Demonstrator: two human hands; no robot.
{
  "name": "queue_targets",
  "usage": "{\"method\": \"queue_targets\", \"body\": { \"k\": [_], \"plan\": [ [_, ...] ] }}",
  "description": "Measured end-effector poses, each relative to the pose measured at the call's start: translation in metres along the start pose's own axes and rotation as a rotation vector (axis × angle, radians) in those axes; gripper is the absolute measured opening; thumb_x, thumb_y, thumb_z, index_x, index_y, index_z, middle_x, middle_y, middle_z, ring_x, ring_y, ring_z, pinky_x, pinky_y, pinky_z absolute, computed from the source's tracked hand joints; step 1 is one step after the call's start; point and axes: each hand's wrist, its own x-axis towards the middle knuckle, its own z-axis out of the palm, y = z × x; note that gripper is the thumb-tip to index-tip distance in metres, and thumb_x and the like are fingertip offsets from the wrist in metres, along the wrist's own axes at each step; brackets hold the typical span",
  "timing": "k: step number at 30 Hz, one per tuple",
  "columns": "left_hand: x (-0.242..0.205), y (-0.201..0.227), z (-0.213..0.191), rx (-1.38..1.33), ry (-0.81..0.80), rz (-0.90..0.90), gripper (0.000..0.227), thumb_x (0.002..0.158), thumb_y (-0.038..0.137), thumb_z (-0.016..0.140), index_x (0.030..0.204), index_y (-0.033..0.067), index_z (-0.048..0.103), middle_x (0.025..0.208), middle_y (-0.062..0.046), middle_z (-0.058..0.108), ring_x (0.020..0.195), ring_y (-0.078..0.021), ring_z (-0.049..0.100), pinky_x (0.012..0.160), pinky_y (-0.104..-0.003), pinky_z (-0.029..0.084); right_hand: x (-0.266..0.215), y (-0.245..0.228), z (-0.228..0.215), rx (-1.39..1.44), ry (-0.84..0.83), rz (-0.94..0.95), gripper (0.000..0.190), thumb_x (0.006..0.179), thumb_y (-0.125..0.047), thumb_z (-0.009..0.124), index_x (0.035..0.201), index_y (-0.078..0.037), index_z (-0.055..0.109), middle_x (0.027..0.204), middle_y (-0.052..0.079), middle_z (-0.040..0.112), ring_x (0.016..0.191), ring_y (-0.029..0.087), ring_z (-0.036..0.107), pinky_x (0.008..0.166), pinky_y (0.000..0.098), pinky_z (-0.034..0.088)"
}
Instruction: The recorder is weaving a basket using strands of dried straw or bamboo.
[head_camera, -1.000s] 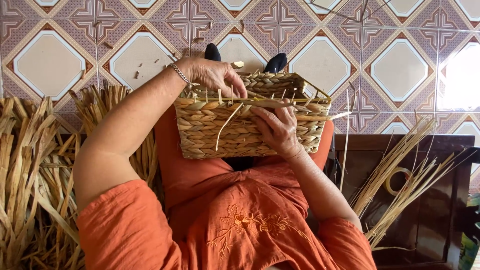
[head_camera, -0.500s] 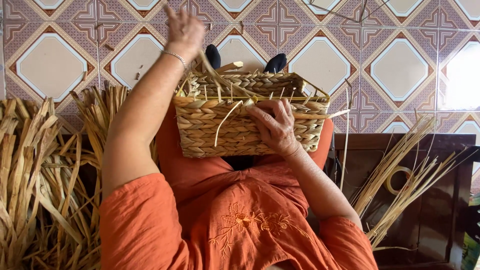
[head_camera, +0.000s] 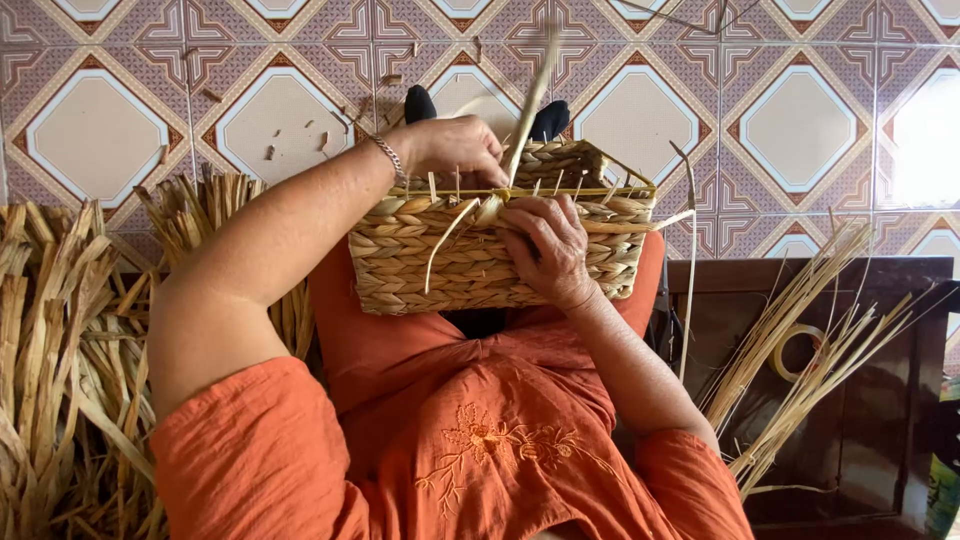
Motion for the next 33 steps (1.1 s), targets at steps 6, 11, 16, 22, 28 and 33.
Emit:
{"method": "queue_targets", "body": {
  "k": [6, 11, 16, 22, 28, 33],
  "plan": [
    [0.015, 0.023, 0.003, -0.009, 0.147, -0.1, 0.016, 0.094, 0.013, 0.07, 0.084, 0.0003, 0.068, 0.07, -0.009, 0.066, 0.046, -0.0122, 0.06, 0.038, -0.026, 0.043, 0.001, 0.007, 0.002, -0.021, 0.015, -0.02, 0.033, 0.08, 0.006, 0.075, 0.111, -0.004, 0.072, 0.107, 0.008, 0.068, 0.089, 0.027, 0.063, 0.079, 0.038, 0.052],
    [0.023, 0.027, 0.005, 0.057, 0.103, -0.057, 0.01, 0.092, 0.017, 0.071, 0.095, 0.0074, 0.073, 0.069, -0.004, 0.067, 0.042, -0.0087, 0.057, 0.035, -0.023, 0.043, 0.005, 0.002, 0.001, -0.05, 0.037, -0.01, 0.032, 0.082, 0.006, 0.074, 0.112, -0.005, 0.072, 0.107, 0.008, 0.068, 0.092, 0.027, 0.065, 0.081, 0.0372, 0.054],
    [0.035, 0.021, 0.009, 0.101, 0.045, 0.026, 0.019, 0.087, 0.019, 0.077, 0.098, 0.0038, 0.074, 0.067, -0.005, 0.068, 0.045, -0.0117, 0.061, 0.039, -0.026, 0.049, 0.0, -0.002, 0.003, -0.074, 0.049, -0.009, 0.028, 0.087, 0.003, 0.077, 0.113, -0.005, 0.071, 0.11, 0.008, 0.069, 0.095, 0.027, 0.067, 0.082, 0.0372, 0.054],
    [0.042, 0.03, 0.013, 0.267, -0.022, 0.301, 0.018, 0.079, 0.012, 0.085, 0.093, 0.0019, 0.079, 0.079, -0.005, 0.075, 0.066, -0.0108, 0.066, 0.055, -0.026, 0.054, -0.007, -0.009, -0.005, -0.076, 0.041, -0.027, 0.027, 0.086, 0.001, 0.078, 0.113, -0.002, 0.073, 0.109, 0.012, 0.067, 0.093, 0.029, 0.064, 0.08, 0.0395, 0.053],
    [0.028, 0.062, 0.021, 0.194, -0.078, 0.224, 0.019, 0.078, 0.01, 0.08, 0.095, 0.0032, 0.076, 0.084, -0.005, 0.077, 0.067, -0.0102, 0.071, 0.06, -0.027, 0.06, -0.026, -0.013, -0.023, -0.192, 0.185, -0.051, 0.031, 0.088, -0.001, 0.075, 0.117, -0.011, 0.07, 0.123, 0.004, 0.065, 0.111, 0.028, 0.062, 0.096, 0.0415, 0.052],
    [0.028, 0.079, 0.038, 0.317, 0.016, 0.198, 0.02, 0.09, 0.023, 0.072, 0.1, 0.0074, 0.078, 0.085, -0.003, 0.076, 0.074, -0.0104, 0.067, 0.068, -0.03, 0.056, -0.039, -0.001, -0.039, -0.343, -0.05, 0.102, 0.04, 0.087, -0.007, 0.076, 0.126, -0.001, 0.067, 0.131, 0.011, 0.06, 0.117, 0.034, 0.055, 0.102, 0.0456, 0.046]
  ]
}}
